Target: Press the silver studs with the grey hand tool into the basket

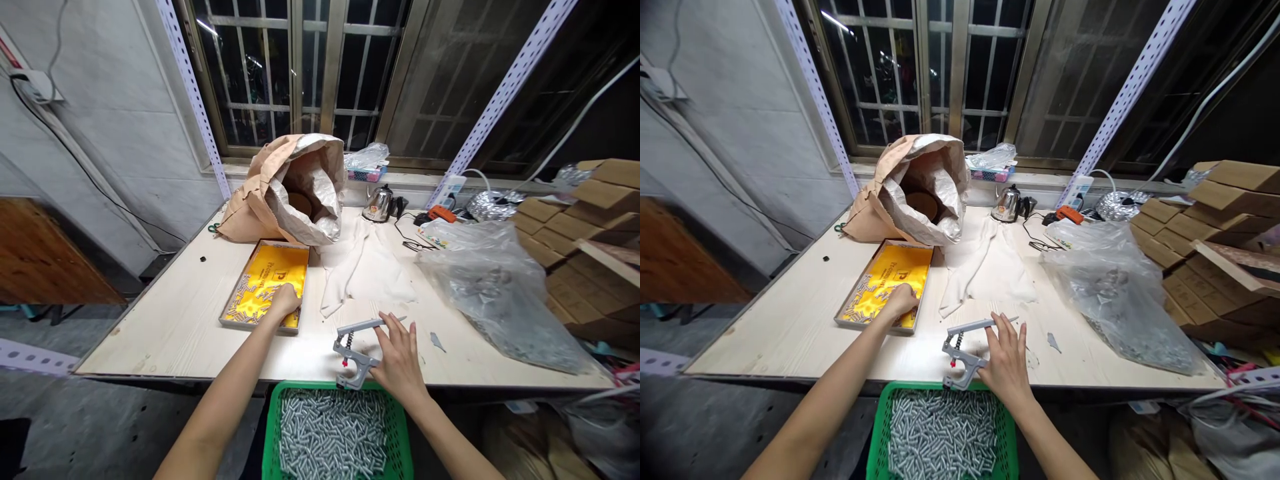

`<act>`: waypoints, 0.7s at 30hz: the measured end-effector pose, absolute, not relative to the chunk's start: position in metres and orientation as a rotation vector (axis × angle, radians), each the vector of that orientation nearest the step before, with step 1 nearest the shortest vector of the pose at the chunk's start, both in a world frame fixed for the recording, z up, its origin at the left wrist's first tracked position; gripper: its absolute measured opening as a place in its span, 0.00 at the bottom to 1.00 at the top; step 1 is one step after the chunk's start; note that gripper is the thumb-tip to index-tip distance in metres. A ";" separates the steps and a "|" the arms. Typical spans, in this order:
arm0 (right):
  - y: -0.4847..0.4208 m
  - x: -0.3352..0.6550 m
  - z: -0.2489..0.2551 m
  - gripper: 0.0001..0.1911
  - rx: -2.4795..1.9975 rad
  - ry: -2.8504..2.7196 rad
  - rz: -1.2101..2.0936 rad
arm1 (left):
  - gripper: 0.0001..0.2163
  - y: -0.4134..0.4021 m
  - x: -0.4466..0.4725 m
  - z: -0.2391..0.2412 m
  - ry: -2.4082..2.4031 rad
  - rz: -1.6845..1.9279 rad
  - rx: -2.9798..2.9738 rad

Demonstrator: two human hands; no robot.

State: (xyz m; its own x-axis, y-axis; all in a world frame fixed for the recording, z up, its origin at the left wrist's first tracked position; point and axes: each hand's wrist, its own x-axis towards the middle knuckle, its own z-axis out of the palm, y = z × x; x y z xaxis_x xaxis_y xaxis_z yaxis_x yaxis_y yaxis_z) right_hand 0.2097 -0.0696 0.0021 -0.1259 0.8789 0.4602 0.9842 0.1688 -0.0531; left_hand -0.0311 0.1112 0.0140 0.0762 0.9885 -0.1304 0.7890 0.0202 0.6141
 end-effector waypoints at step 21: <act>-0.047 0.175 0.021 0.35 -1.872 -2.020 -0.295 | 0.12 -0.022 -0.005 0.015 1.097 0.626 0.753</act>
